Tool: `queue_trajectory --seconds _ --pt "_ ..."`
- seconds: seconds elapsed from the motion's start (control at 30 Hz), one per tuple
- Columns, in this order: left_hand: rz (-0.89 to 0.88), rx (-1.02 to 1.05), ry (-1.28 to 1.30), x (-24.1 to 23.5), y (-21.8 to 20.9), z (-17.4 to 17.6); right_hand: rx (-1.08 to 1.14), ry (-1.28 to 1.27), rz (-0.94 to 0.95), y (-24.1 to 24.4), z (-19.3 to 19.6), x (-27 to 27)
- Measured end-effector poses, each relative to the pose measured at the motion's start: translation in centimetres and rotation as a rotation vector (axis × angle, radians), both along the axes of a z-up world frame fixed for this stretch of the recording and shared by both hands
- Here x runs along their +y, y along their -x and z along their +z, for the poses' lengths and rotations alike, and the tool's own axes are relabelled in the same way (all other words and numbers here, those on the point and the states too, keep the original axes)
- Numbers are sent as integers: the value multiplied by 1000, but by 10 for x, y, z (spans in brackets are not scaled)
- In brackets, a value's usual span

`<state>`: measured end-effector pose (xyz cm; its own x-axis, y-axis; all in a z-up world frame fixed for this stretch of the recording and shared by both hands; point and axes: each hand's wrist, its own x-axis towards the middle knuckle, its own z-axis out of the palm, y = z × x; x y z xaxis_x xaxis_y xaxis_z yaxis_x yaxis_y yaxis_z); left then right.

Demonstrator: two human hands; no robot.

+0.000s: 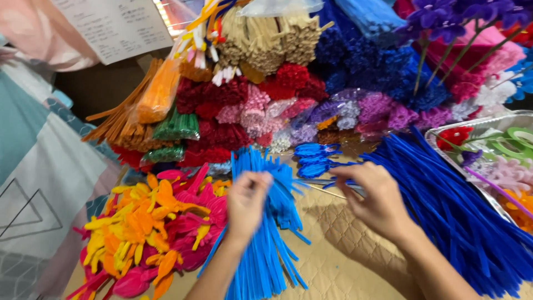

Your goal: The person twists blue pipe cleaners around a wooden stick to form a flower shape. They then remove the stick and continue shaping the pipe cleaner into a decorative flower.

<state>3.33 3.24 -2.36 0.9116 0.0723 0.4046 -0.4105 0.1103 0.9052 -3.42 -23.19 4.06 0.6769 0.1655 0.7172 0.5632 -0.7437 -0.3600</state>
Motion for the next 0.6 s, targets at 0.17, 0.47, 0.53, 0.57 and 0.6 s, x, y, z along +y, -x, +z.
queue_trajectory --seconds 0.17,0.47,0.53,0.57,0.6 --pt "43 -64 -174 14 6 36 -6 -162 38 2 11 10" --pt "-171 -200 -499 -12 57 63 32 58 225 9 6 13" --pt "-168 -198 -514 -11 54 63 -5 111 253 9 6 13" --pt "-149 -202 -481 -10 51 62 -41 170 222 10 6 13" --pt "-128 -207 -449 -9 49 60 -80 228 192 10 5 13"
